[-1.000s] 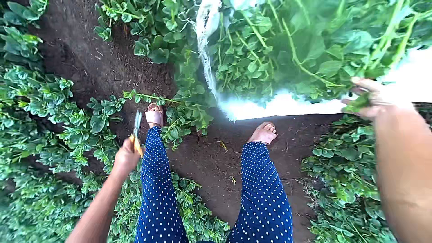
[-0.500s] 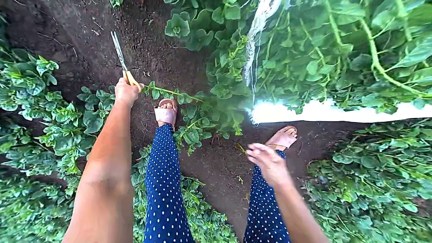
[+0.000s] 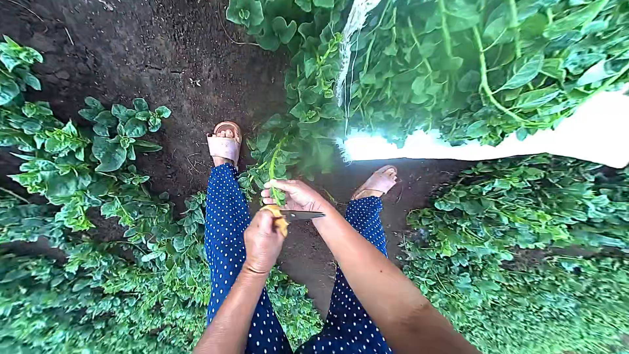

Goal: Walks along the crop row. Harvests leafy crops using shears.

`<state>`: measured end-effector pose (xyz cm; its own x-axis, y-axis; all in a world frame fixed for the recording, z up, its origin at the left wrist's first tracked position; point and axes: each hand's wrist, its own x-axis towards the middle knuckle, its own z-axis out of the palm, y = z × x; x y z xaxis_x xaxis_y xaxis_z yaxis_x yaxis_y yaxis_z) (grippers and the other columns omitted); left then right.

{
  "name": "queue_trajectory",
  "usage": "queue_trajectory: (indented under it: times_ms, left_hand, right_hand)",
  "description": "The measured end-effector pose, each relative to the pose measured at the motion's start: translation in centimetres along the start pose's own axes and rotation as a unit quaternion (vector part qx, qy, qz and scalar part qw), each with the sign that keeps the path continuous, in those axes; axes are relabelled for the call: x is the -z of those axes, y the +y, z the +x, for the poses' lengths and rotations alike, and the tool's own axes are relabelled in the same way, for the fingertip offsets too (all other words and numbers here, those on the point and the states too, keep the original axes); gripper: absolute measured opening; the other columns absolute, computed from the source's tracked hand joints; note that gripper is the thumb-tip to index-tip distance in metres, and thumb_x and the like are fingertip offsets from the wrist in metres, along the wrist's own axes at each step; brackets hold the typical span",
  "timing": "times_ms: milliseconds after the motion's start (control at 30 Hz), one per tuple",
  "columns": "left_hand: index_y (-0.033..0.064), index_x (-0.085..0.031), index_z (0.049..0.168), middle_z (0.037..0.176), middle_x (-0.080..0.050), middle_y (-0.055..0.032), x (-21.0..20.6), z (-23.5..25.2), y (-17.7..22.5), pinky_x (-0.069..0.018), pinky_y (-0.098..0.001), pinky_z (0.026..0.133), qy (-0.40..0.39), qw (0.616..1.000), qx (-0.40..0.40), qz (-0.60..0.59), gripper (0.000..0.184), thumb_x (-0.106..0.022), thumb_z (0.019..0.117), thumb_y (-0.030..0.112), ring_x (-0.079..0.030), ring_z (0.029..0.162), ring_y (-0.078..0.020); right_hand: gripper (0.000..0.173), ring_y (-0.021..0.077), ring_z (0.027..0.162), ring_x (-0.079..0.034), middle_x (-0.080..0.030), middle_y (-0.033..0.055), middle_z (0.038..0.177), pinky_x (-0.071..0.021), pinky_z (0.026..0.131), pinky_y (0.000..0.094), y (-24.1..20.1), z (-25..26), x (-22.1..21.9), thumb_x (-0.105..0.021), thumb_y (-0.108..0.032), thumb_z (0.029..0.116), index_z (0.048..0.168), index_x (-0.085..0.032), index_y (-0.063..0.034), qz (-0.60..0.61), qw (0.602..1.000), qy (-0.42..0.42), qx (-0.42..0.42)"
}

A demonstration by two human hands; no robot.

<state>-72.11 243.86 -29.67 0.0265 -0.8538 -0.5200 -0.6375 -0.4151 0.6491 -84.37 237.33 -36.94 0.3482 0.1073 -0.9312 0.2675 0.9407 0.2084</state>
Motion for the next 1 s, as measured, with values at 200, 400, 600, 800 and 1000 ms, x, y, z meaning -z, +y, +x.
queue_trajectory:
  times_ms: [200,400,600,800,1000]
  left_hand:
    - [-0.0029,-0.062,0.129,0.112,-0.072,-0.0204,2.8,3.7,1.7,-0.0567,-0.0534,0.094,-0.333,0.922,0.186,0.061,0.037,-0.068,0.0978,0.016,-0.072,0.103,-0.0337]
    - [-0.0042,-0.059,0.13,0.113,-0.067,-0.0225,0.5,14.8,-2.8,-0.0505,-0.0525,0.091,-0.603,0.718,0.31,0.157,0.039,-0.045,0.1117,0.028,-0.065,0.101,-0.032]
    - [0.0051,-0.066,0.114,0.094,-0.069,-0.0087,-3.7,19.0,0.7,-0.0494,-0.0383,0.081,-0.593,0.651,0.415,0.23,0.039,-0.046,0.1098,0.038,-0.063,0.083,-0.0174]
    - [0.0086,-0.069,0.106,0.085,-0.069,-0.0061,-6.8,19.5,1.7,-0.0504,-0.0335,0.074,-0.582,0.645,0.43,0.245,0.035,-0.049,0.1083,0.037,-0.063,0.074,-0.0153]
    - [0.0043,-0.068,0.104,0.086,-0.072,-0.0071,-5.6,19.7,-0.7,-0.0523,-0.0326,0.064,-0.597,0.687,0.297,0.29,0.025,-0.049,0.1079,0.021,-0.066,0.068,-0.0144]
  right_hand:
    - [0.021,0.0134,0.079,-0.067,-0.065,0.0053,0.093,-0.0578,0.073,0.0296,3.8,-2.8,4.4,-0.048,-0.012,0.1085,0.126,-0.051,-0.0006,-0.01,0.995,0.093,-0.021]
    - [0.017,0.0087,0.068,-0.062,-0.058,0.0018,0.085,-0.0566,0.067,0.0239,7.4,-3.5,7.9,-0.049,-0.01,0.1084,0.122,-0.051,-0.0002,-0.018,0.994,0.106,-0.028]
    - [0.015,0.007,0.065,-0.06,-0.058,0.0016,0.083,-0.0555,0.066,0.0209,7.5,-4.0,8.1,-0.05,-0.007,0.1073,0.119,-0.052,0.0014,-0.016,0.995,0.095,-0.003]
    - [0.019,0.0049,0.067,-0.06,-0.058,0.0017,0.085,-0.0541,0.068,0.019,7.1,-4.5,8.6,-0.051,-0.006,0.1066,0.122,-0.052,0.004,-0.07,0.993,0.094,-0.007]
    - [0.029,0.0054,0.077,-0.062,-0.062,0.0054,0.097,-0.054,0.074,0.0216,7.8,-4.9,8.4,-0.054,-0.007,0.1052,0.131,-0.052,0.0057,-0.163,0.985,0.046,-0.015]
